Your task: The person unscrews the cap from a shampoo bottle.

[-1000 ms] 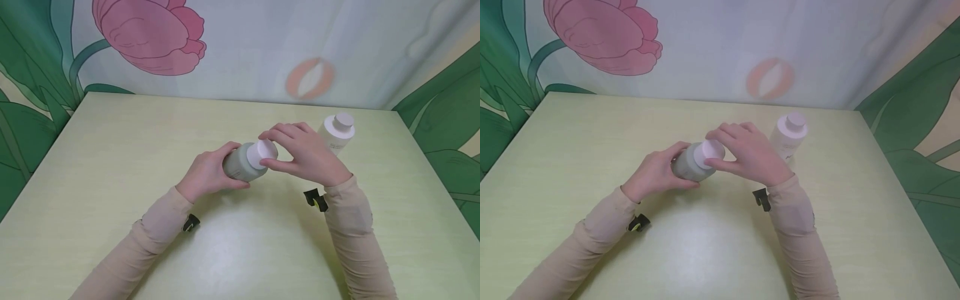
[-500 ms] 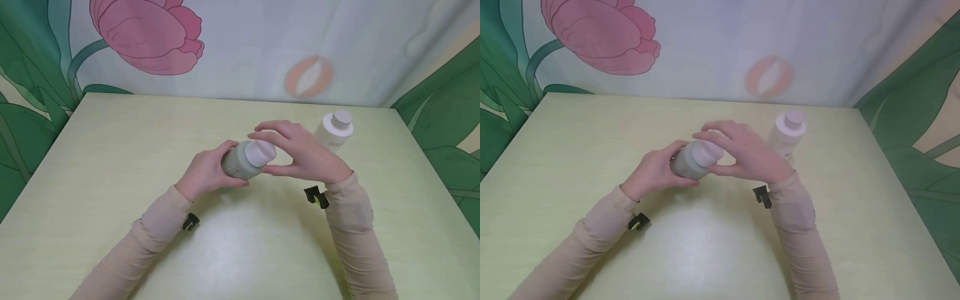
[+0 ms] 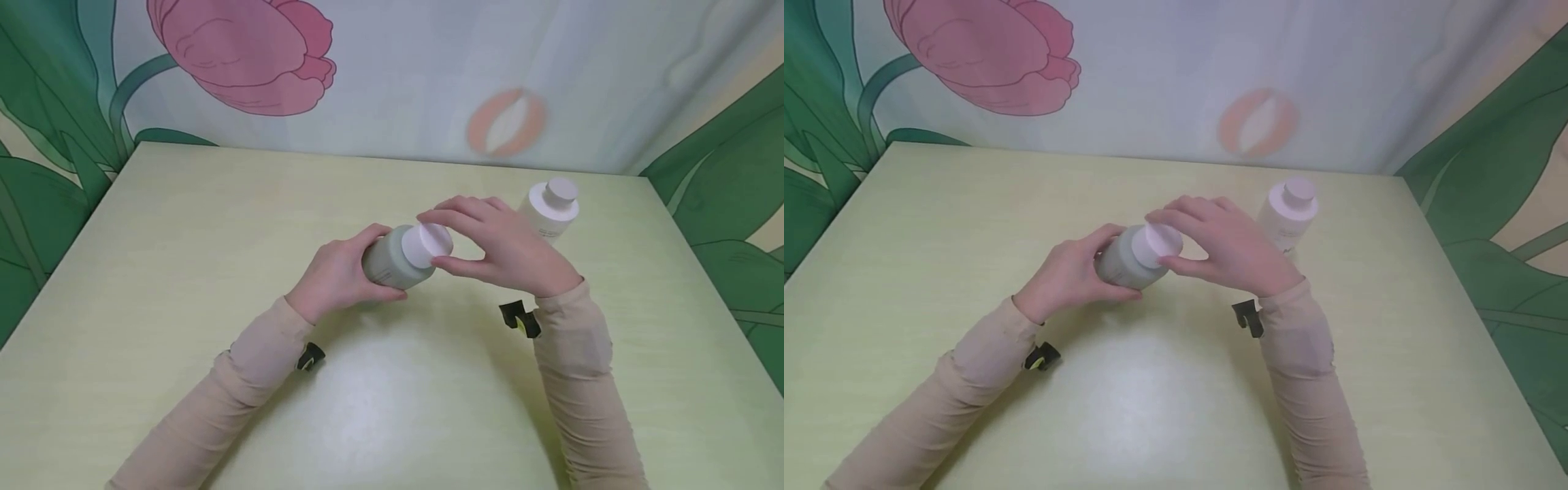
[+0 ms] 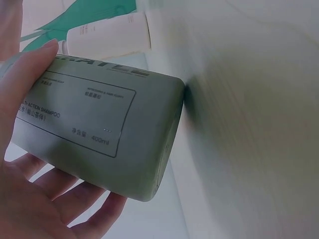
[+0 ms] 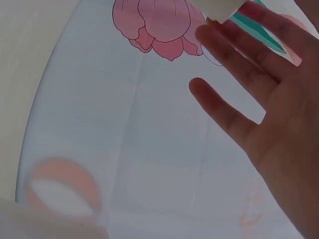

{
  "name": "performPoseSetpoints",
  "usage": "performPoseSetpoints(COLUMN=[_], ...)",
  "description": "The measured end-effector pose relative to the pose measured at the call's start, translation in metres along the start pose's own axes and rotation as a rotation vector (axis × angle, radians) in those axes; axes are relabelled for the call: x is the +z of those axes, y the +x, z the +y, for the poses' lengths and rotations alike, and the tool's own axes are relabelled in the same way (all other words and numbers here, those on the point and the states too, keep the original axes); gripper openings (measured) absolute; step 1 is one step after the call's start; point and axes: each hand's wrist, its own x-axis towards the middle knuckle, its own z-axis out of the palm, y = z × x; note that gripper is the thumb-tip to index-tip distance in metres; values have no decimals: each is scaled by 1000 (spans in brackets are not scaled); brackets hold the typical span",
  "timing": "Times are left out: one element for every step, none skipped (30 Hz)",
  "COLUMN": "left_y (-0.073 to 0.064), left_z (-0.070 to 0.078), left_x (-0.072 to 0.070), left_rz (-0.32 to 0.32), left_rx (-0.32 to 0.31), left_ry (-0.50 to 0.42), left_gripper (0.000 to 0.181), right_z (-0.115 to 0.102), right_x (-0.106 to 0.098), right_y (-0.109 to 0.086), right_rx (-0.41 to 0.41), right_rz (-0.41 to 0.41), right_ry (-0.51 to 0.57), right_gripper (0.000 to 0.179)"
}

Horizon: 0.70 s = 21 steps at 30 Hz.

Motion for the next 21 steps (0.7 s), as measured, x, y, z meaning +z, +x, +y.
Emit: performPoseSetpoints(left_y=[0, 0, 0, 0, 0, 0, 0, 0, 0, 0, 0, 0, 0, 0, 0, 0, 0, 0, 0, 0, 1], left_z=[0, 0, 0, 0, 1, 1, 1, 1, 1, 0, 1, 0, 0, 0, 0, 0, 0, 0, 0, 0, 0], left_x=[0, -1, -1, -1, -2, -2, -2, -2, -1, -1, -1, -1, 0, 0, 0, 0, 0, 0, 0, 0, 0], left_rz=[0, 0, 0, -2, -3, -5, -7, -9, -12, -14, -15, -17, -17, -17, -17, -16, -15, -15, -16, -16, -16], left_rx=[0, 0, -1, -2, -4, -6, -7, -9, -11, -12, -14, -14, -15, -15, -15, -15, -15, -13, -12, -10, -11], left_ry=[0, -1, -2, -3, -1, 1, 4, 5, 4, 5, 7, 7, 8, 9, 8, 10, 10, 7, 4, 4, 4], left_gripper=[72, 72, 72, 72, 72, 72, 72, 72, 72, 73, 73, 73, 73, 73, 73, 74, 74, 73, 73, 73, 73], right_z=[0, 1, 1, 2, 2, 2, 3, 3, 3, 3, 3, 2, 2, 2, 1, 1, 1, 1, 1, 1, 0], right_x=[-1, -2, -2, -3, -3, -3, -2, -2, -2, -2, -1, -1, -1, -1, 0, 0, 1, 2, 2, 3, 3], right_y=[0, -1, -1, -1, -1, -1, -1, -2, -2, -2, -2, -2, -2, -2, -2, -2, -2, -2, -2, -1, -1], right_rx=[-18, -36, -51, -66, -74, -76, -75, -65, -46, -23, 5, 33, 59, 85, 105, 117, 121, 120, 116, 109, 100], right_rz=[-6, -12, -18, -24, -29, -30, -28, -25, -23, -19, -14, -8, -6, -8, -11, -10, -9, -7, -2, 4, 9], right_ry=[15, 27, 35, 41, 43, 48, 54, 57, 59, 56, 49, 38, 21, 2, -15, -32, -48, -59, -65, -66, -68], right_gripper=[44, 44, 45, 45, 45, 47, 49, 51, 53, 56, 58, 59, 59, 58, 56, 54, 52, 50, 48, 47, 45])
